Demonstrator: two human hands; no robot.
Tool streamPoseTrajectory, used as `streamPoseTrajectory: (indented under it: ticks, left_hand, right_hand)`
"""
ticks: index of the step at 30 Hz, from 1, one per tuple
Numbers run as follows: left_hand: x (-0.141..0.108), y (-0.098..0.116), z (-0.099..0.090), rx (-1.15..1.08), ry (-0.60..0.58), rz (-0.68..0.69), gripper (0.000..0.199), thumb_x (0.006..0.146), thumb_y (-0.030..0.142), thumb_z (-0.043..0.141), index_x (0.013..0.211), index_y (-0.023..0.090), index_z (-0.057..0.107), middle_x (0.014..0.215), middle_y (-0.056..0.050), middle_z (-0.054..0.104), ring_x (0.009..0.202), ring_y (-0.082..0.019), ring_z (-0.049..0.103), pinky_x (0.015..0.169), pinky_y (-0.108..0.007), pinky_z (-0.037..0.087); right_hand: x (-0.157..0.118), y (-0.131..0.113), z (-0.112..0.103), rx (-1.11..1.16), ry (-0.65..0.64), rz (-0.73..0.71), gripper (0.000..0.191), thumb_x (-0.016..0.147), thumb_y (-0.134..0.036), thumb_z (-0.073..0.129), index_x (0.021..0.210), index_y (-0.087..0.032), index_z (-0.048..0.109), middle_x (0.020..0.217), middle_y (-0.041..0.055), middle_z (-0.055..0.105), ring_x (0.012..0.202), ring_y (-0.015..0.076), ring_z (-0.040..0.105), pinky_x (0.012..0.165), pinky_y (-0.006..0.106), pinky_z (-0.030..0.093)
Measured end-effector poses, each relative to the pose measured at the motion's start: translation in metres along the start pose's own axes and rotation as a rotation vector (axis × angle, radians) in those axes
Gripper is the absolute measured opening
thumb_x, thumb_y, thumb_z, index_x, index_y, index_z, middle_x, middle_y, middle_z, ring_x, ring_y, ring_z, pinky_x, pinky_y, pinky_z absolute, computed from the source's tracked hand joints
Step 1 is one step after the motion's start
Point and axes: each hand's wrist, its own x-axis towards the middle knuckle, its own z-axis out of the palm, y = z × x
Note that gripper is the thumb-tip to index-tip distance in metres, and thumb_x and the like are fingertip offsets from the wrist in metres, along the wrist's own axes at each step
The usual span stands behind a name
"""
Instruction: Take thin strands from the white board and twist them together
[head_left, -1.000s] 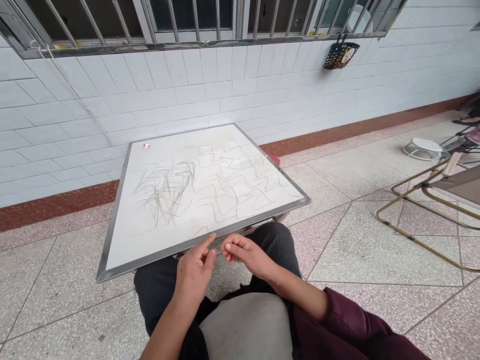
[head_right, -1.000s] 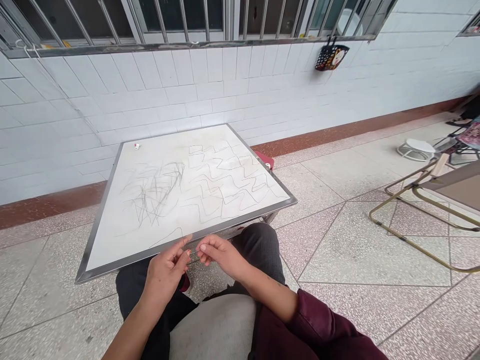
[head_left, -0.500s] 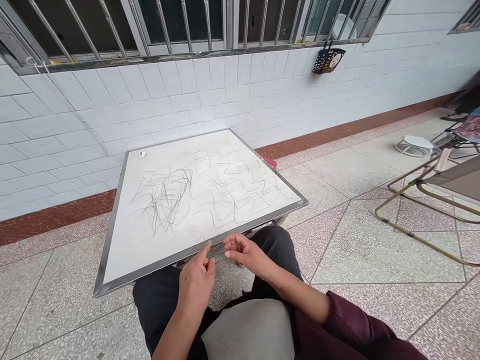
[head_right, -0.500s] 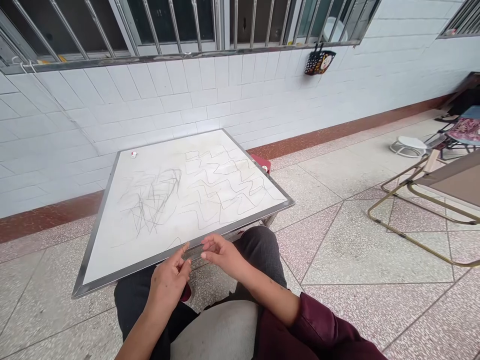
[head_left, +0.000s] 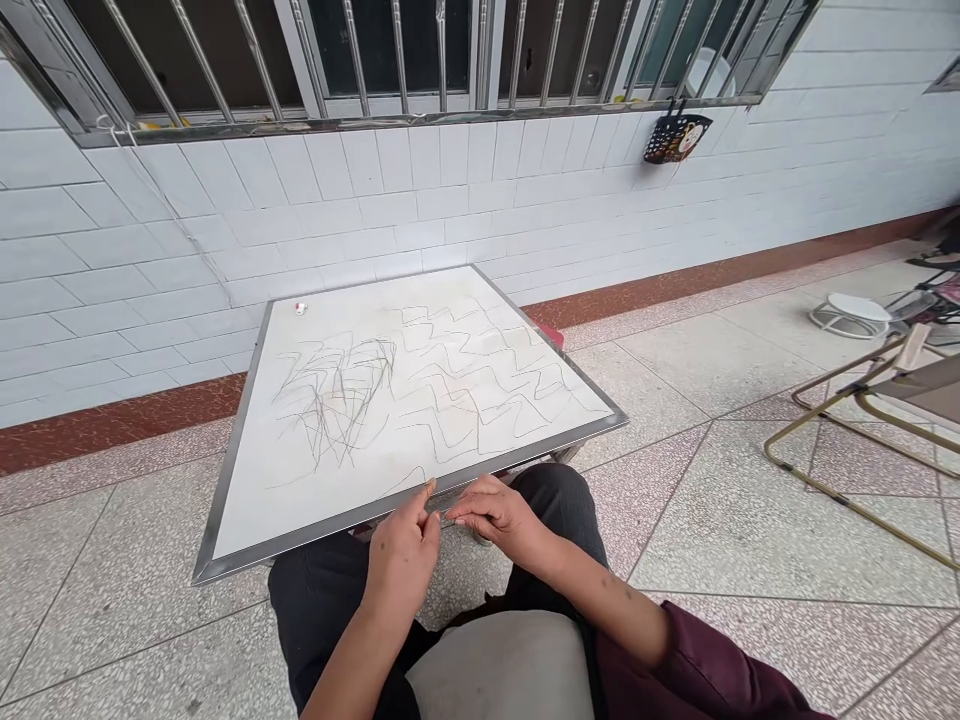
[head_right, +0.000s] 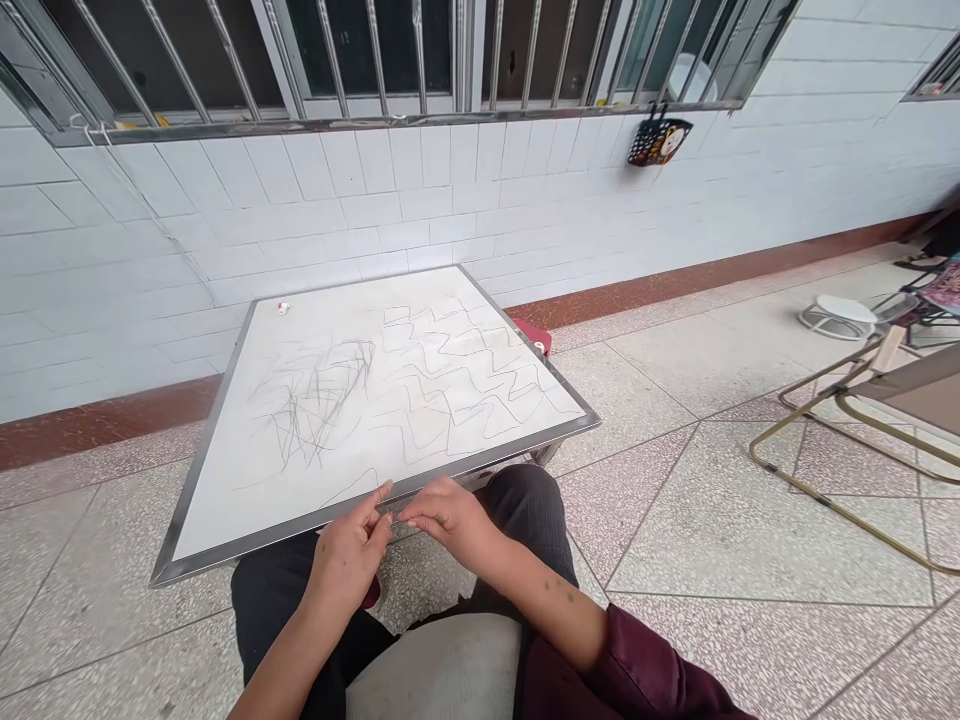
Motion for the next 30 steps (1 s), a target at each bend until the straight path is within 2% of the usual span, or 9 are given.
streamPoseTrajectory:
  ticks: [6,10,16,21,24,26,30]
  left_hand:
    - [0.002,-0.008,0.007,0.084,0.008,0.048,0.049,0.085,0.027,0.046,0.130,0.019,0.063,0.062,-0.001,0.062,0.057,-0.020,0.057,0.065,-0.032,0.043]
    - [0.005,-0.013,0.009,0.015,0.013,0.047,0.048,0.084,0.027,0.049,0.129,0.020,0.064,0.060,0.000,0.060,0.058,-0.021,0.057,0.063,-0.031,0.043]
    - [0.020,-0.003,0.004,-0.241,-0.030,-0.027,0.054,0.090,0.043,0.048,0.138,0.020,0.055,0.079,-0.004,0.067,0.065,-0.019,0.063,0.065,-0.032,0.052]
    - [0.033,0.004,0.004,-0.406,0.017,-0.068,0.053,0.085,0.041,0.053,0.131,0.017,0.061,0.076,-0.002,0.065,0.061,-0.017,0.061,0.059,-0.031,0.055]
    - [0.037,0.002,0.008,-0.386,0.040,-0.056,0.049,0.085,0.040,0.054,0.127,0.018,0.064,0.072,-0.002,0.065,0.060,-0.017,0.062,0.059,-0.031,0.056]
    - [0.038,0.001,0.012,-0.369,0.036,-0.044,0.046,0.085,0.039,0.054,0.124,0.019,0.066,0.071,-0.001,0.065,0.061,-0.017,0.064,0.061,-0.032,0.057]
    - [0.039,0.000,0.019,-0.403,0.030,-0.029,0.052,0.086,0.041,0.056,0.133,0.020,0.059,0.070,0.000,0.065,0.066,-0.019,0.068,0.067,-0.034,0.058]
  right_hand:
    - [0.003,-0.002,-0.002,-0.132,-0.081,-0.070,0.023,0.098,-0.034,0.053,0.098,-0.026,0.074,0.088,0.0053,0.073,0.083,0.0210,0.058,0.079,0.037,0.046]
    - [0.004,0.002,-0.002,-0.230,-0.112,-0.103,0.024,0.099,-0.032,0.051,0.098,-0.026,0.074,0.086,0.0053,0.073,0.082,0.0220,0.056,0.078,0.038,0.044]
    - [0.009,0.009,-0.003,-0.239,0.006,-0.096,0.022,0.100,-0.029,0.049,0.102,-0.025,0.071,0.089,0.0054,0.072,0.081,0.0204,0.056,0.077,0.037,0.043]
    - [0.013,0.009,-0.006,-0.188,0.050,-0.045,0.019,0.097,-0.035,0.054,0.103,-0.025,0.069,0.092,0.0054,0.071,0.086,0.0220,0.056,0.081,0.038,0.043]
    - [0.018,0.005,-0.007,-0.137,0.127,0.029,0.024,0.094,-0.040,0.058,0.109,-0.024,0.066,0.097,0.0072,0.070,0.092,0.0236,0.057,0.084,0.039,0.044]
    - [0.025,0.002,-0.006,-0.090,0.194,0.144,0.024,0.094,-0.039,0.057,0.109,-0.023,0.066,0.096,0.0078,0.070,0.093,0.0236,0.058,0.084,0.038,0.045]
    - [0.041,0.000,0.000,0.058,0.207,0.401,0.016,0.091,-0.034,0.059,0.097,-0.022,0.068,0.087,0.0036,0.070,0.080,0.0192,0.062,0.072,0.032,0.046]
